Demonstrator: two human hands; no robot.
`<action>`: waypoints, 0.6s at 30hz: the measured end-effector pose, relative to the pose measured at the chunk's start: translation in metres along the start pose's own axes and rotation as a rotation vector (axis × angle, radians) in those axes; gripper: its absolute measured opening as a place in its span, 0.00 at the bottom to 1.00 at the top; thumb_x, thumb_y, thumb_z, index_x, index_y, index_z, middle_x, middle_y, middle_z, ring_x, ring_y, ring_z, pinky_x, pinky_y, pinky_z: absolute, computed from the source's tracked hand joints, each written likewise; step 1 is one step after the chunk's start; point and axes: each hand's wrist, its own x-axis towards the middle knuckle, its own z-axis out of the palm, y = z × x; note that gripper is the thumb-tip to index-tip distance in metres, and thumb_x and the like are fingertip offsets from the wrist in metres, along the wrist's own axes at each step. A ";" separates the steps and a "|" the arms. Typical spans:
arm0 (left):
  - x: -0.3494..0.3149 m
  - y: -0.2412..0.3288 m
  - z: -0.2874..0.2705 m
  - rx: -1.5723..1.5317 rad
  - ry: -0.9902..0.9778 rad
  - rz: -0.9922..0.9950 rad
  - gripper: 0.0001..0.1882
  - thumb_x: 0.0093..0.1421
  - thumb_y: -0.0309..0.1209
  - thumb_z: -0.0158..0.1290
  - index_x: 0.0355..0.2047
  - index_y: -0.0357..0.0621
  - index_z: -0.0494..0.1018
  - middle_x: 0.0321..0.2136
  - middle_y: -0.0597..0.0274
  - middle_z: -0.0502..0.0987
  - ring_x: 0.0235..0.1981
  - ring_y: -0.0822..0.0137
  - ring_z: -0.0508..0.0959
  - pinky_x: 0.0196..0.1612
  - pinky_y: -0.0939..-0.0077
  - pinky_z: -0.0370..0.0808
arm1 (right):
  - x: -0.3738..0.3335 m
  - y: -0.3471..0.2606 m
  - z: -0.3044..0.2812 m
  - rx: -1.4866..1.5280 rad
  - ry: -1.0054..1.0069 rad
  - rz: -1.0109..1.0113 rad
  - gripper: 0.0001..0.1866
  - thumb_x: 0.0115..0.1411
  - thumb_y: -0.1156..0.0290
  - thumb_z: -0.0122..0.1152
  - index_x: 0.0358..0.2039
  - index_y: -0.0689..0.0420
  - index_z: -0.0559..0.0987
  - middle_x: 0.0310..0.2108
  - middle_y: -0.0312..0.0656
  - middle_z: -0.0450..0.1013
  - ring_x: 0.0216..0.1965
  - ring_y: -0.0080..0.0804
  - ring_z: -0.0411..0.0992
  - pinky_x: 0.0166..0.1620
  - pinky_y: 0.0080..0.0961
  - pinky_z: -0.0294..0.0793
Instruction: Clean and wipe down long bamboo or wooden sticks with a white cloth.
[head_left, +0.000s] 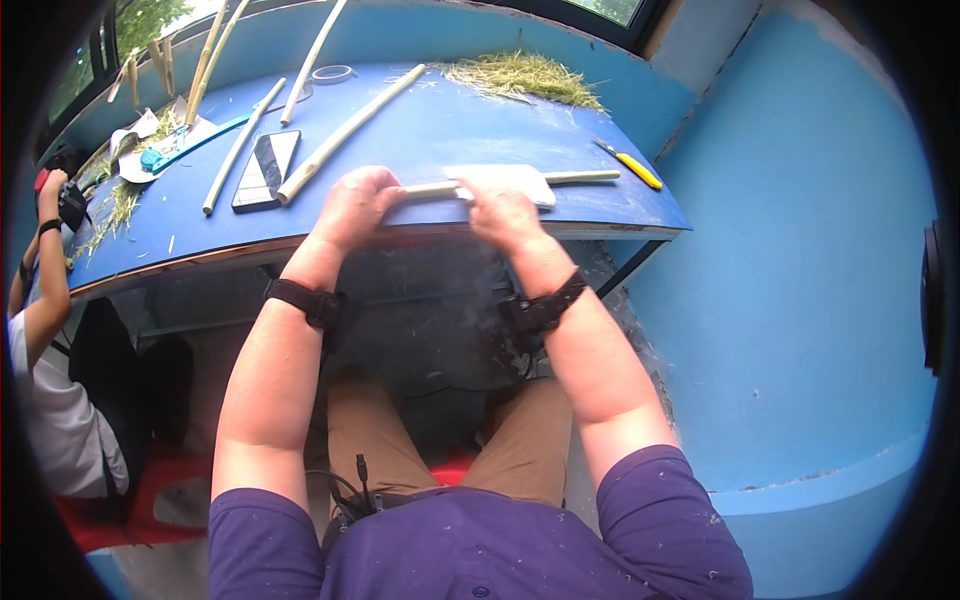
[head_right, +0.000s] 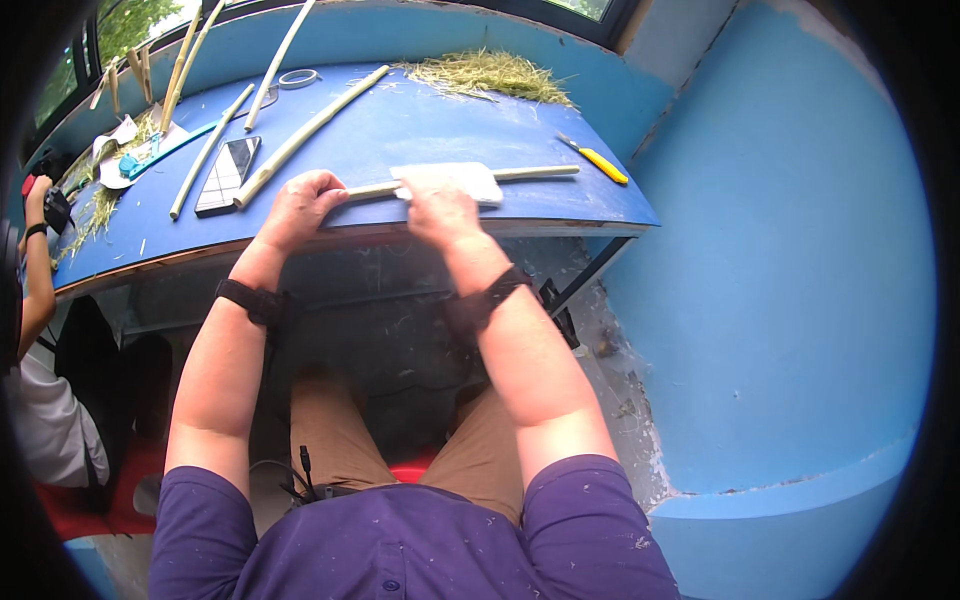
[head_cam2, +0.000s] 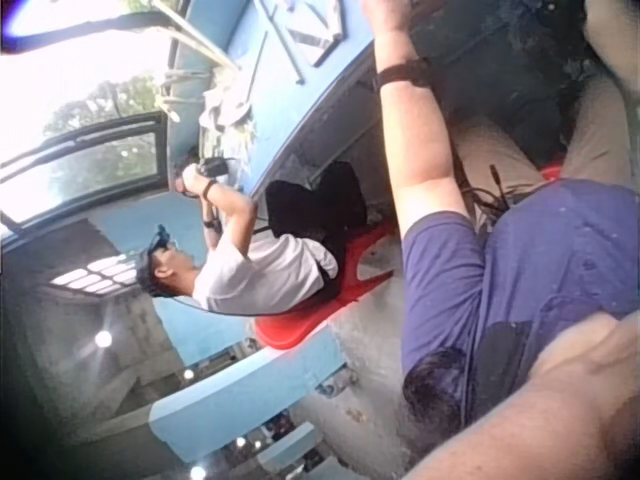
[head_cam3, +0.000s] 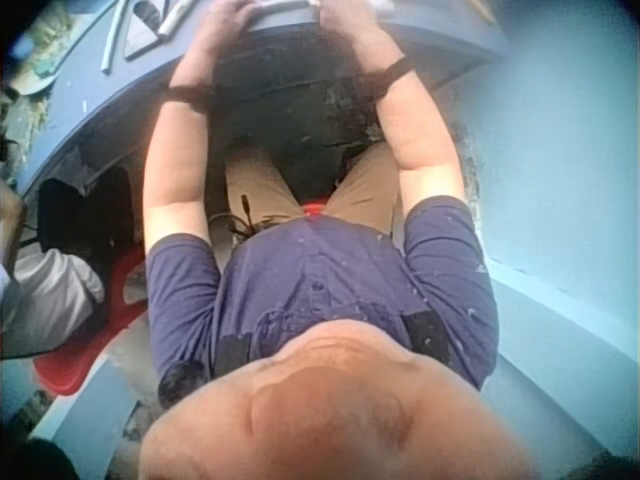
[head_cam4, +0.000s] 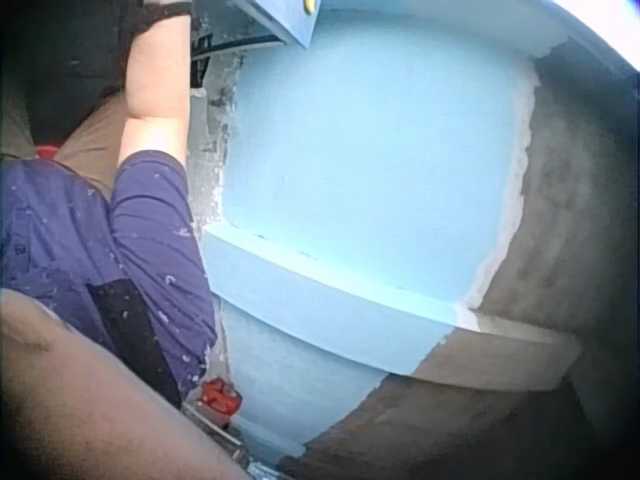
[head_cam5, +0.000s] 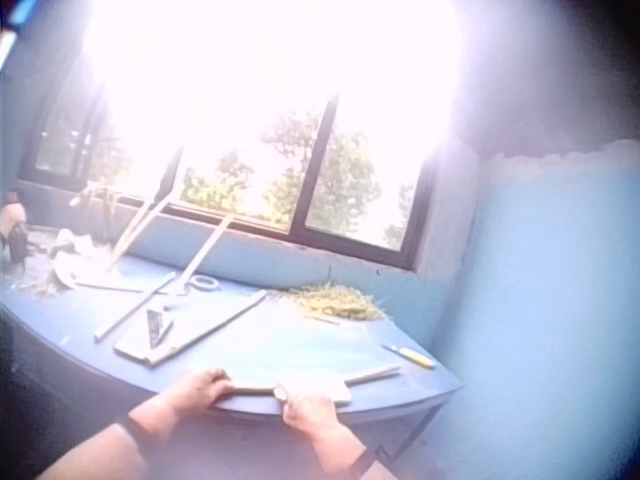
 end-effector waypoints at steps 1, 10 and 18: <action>0.002 0.004 0.001 -0.009 0.000 0.005 0.07 0.56 0.29 0.57 0.31 0.38 0.76 0.27 0.54 0.77 0.31 0.63 0.76 0.37 0.71 0.72 | -0.004 0.026 0.001 -0.026 0.040 0.013 0.23 0.51 0.78 0.51 0.49 0.49 0.74 0.43 0.48 0.74 0.44 0.48 0.72 0.48 0.42 0.72; 0.006 0.011 0.000 0.045 -0.068 -0.093 0.10 0.57 0.34 0.54 0.33 0.39 0.76 0.30 0.51 0.77 0.34 0.55 0.77 0.40 0.66 0.72 | -0.022 0.200 -0.022 -0.118 0.118 0.237 0.19 0.54 0.77 0.49 0.45 0.51 0.77 0.46 0.45 0.74 0.50 0.44 0.71 0.53 0.37 0.70; 0.010 0.012 -0.001 -0.001 -0.066 -0.181 0.09 0.60 0.31 0.54 0.35 0.37 0.76 0.26 0.63 0.74 0.30 0.73 0.71 0.36 0.79 0.69 | -0.024 0.212 -0.028 -0.183 0.183 0.299 0.17 0.55 0.74 0.48 0.43 0.49 0.79 0.45 0.40 0.75 0.51 0.41 0.70 0.53 0.39 0.68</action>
